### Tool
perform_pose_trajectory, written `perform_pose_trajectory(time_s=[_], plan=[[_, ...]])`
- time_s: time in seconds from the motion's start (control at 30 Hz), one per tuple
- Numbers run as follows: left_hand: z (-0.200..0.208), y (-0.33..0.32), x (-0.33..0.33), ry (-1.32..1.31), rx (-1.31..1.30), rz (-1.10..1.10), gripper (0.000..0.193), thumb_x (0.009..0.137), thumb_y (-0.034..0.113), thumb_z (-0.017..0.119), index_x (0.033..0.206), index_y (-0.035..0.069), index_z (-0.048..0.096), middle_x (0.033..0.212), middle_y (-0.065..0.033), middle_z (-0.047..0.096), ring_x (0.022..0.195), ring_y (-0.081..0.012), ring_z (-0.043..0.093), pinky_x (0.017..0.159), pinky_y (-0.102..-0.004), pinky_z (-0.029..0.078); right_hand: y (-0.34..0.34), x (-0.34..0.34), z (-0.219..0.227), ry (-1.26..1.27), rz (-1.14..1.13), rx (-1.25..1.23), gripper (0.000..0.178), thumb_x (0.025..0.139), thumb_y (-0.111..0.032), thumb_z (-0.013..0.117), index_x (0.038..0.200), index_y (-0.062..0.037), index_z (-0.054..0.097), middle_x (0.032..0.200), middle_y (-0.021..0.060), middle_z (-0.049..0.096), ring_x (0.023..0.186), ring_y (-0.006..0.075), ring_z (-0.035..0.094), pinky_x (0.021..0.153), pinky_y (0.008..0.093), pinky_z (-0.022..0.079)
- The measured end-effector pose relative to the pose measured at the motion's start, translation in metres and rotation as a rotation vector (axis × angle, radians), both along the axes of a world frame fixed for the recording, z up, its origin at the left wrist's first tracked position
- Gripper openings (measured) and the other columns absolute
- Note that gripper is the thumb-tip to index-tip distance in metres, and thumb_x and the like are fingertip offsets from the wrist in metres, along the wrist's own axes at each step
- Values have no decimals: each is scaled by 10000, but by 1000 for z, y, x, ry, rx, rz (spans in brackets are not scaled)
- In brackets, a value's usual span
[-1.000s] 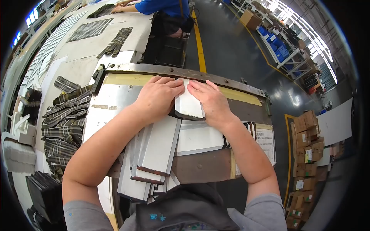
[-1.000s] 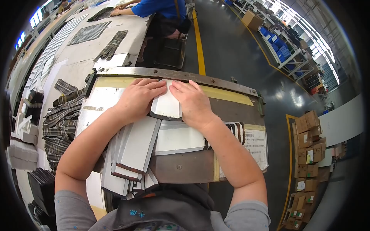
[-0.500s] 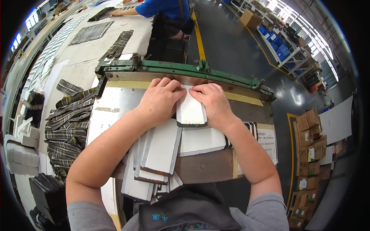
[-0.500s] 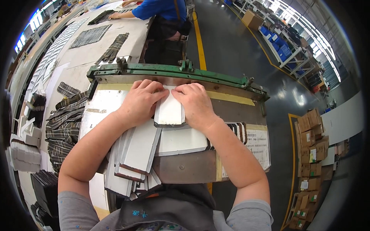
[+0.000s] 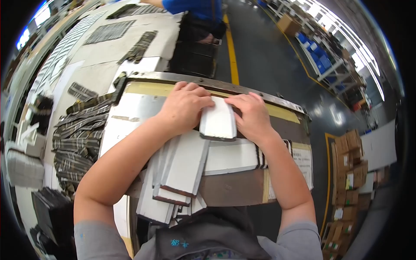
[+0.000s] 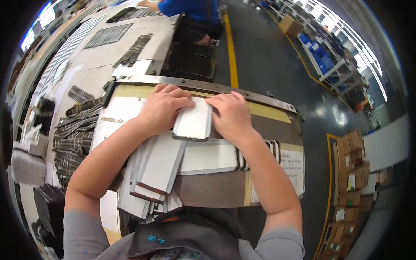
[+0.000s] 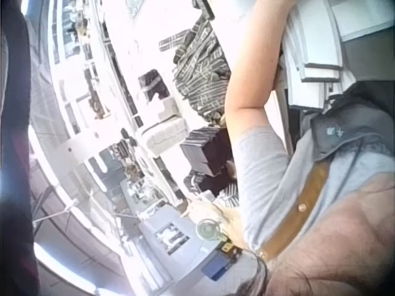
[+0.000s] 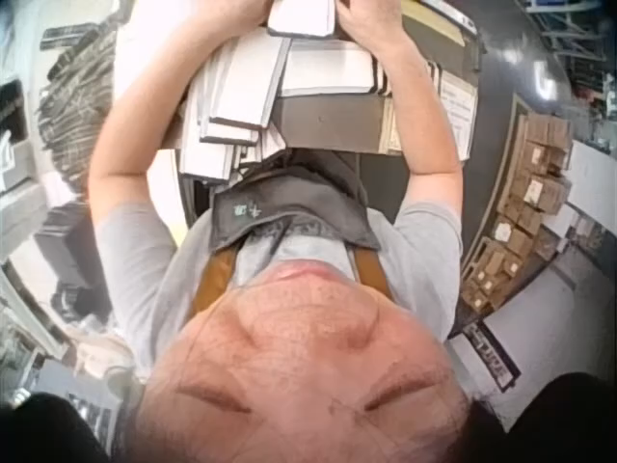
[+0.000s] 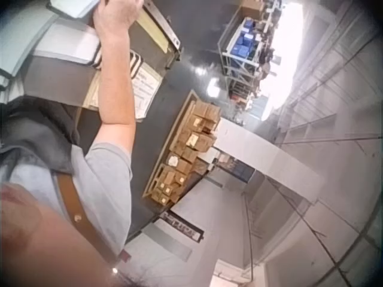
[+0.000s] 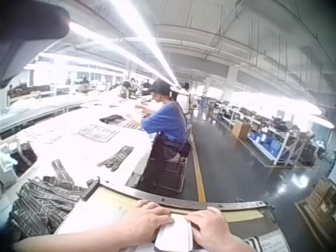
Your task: Manual assembly, folding, and stacking of small leather or fabric components at a workstation.
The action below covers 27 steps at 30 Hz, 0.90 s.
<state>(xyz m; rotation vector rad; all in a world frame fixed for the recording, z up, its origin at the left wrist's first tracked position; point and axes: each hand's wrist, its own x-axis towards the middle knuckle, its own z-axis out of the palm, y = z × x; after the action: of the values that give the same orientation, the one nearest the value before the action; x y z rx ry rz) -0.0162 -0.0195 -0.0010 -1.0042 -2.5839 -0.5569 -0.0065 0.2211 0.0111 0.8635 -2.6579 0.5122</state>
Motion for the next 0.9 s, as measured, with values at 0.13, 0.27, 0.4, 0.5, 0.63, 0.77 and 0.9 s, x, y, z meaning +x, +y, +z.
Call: perform_pose_trajectory(time_s=[0.13, 0.27, 0.4, 0.5, 0.63, 0.77, 0.9], plan=[[-7, 7, -16, -279, 413, -138, 305, 893, 118, 701, 1197, 99, 705, 1154, -97, 697, 1180, -286, 594, 972, -441, 476, 3, -3, 1, 98, 14, -423, 201, 783, 20, 761, 956, -51, 689, 1003, 81, 731, 980, 265, 678, 928, 385, 502], [17, 1, -14, -294, 779, 250, 623, 874, 151, 750, 1445, 101, 505, 1364, -161, 572, 1232, -336, 563, 994, -438, 479, 6, -5, 16, 238, -121, -636, 185, 771, 26, 783, 874, -66, 661, 893, 49, 687, 853, 252, 639, 837, 343, 489], [10, 2, -5, 233, 215, -142, 552, 793, 170, 793, 1321, 162, 631, 1441, -93, 540, 1290, -321, 523, 1081, -440, 405, -20, 9, 18, 325, 104, -280, 193, 758, 34, 777, 860, -97, 680, 850, 44, 663, 820, 234, 607, 817, 357, 453], [-12, 2, -9, 39, 123, -212, 396, 804, 114, 756, 1196, 127, 702, 1383, -94, 602, 1263, -317, 563, 1066, -431, 435, -26, 18, 15, 64, 179, -360, 197, 742, 21, 795, 888, -91, 722, 879, 42, 682, 847, 239, 616, 834, 363, 464], [-16, 5, -14, -96, 245, -231, 335, 792, 43, 698, 1120, 102, 724, 1226, -114, 691, 1156, -327, 631, 1001, -421, 493, -13, 11, 8, -82, 148, -263, 409, 745, -24, 818, 1140, -43, 710, 1174, 120, 692, 1102, 307, 628, 999, 404, 464], [-14, 6, -11, -42, 228, -227, 382, 746, 2, 679, 1112, 99, 722, 1100, -128, 719, 1036, -333, 660, 950, -429, 514, -3, -1, -5, -99, 169, -70, 555, 812, -43, 775, 1342, -20, 615, 1429, 165, 590, 1371, 323, 516, 1161, 430, 378], [9, 4, -2, -219, -3, -148, 473, 704, -55, 711, 1162, 61, 718, 1240, -130, 694, 1113, -333, 632, 1017, -412, 486, -1, 3, -8, -135, 151, -81, 516, 825, -66, 764, 1324, -45, 637, 1406, 128, 617, 1354, 280, 537, 1164, 473, 358]])
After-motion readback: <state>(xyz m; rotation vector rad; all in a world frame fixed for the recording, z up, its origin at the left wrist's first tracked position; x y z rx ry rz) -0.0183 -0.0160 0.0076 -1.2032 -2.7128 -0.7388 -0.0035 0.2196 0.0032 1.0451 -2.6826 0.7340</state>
